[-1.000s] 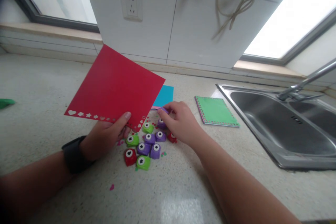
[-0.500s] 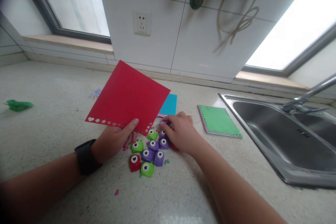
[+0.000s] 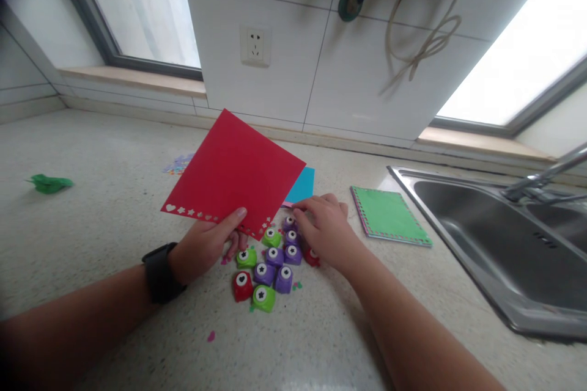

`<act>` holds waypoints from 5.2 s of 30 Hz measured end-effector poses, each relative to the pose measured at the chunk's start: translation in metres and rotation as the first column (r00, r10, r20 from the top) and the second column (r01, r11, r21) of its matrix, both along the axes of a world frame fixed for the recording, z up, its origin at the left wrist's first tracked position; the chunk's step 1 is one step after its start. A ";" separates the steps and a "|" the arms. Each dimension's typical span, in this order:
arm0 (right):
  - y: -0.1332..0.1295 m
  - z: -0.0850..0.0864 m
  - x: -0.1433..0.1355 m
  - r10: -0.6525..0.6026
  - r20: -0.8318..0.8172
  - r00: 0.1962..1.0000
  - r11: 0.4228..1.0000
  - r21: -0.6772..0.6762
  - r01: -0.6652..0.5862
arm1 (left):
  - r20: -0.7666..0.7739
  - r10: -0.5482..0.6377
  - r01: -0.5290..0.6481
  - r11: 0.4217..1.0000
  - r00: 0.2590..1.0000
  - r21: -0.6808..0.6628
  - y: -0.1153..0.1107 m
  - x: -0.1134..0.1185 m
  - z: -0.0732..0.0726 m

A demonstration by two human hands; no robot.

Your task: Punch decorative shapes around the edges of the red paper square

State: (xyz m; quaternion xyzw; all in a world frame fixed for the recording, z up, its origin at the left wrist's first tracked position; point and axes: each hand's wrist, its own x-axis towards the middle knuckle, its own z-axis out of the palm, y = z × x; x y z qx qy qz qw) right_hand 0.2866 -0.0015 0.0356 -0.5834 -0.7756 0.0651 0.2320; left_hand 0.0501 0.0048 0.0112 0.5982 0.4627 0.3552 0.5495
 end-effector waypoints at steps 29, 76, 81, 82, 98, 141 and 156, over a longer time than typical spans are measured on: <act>-0.003 0.033 0.030 0.307 0.092 0.947 0.952 -0.026 -0.306 | 0.014 0.074 -0.075 0.996 0.997 0.047 0.003 -0.004 -0.003; -0.025 0.040 0.007 0.421 -0.801 0.424 0.906 0.391 -0.161 | -0.427 -0.008 0.136 0.953 0.904 0.270 -0.001 -0.011 0.008; -0.026 0.039 0.007 0.413 -0.800 0.434 0.911 0.368 -0.189 | -0.456 -0.007 0.167 0.936 0.890 0.311 -0.001 -0.016 0.007; -0.026 0.039 0.007 0.404 -0.803 0.438 0.915 0.358 -0.188 | -0.463 -0.006 0.173 0.931 0.886 0.320 0.000 -0.017 0.007; -0.023 0.033 0.007 0.333 -0.831 0.445 0.939 0.254 -0.231 | -0.544 0.055 0.155 0.930 0.837 0.333 -0.006 -0.012 0.011; -0.020 0.013 -0.020 -0.083 -0.904 0.419 0.842 -0.289 -0.456 | -0.247 0.187 -0.080 0.919 0.951 0.387 -0.009 -0.002 0.010; -0.021 0.014 -0.027 -0.103 -0.865 0.491 0.816 -0.356 -0.455 | -0.209 0.118 -0.029 0.922 0.971 0.385 -0.008 -0.002 0.010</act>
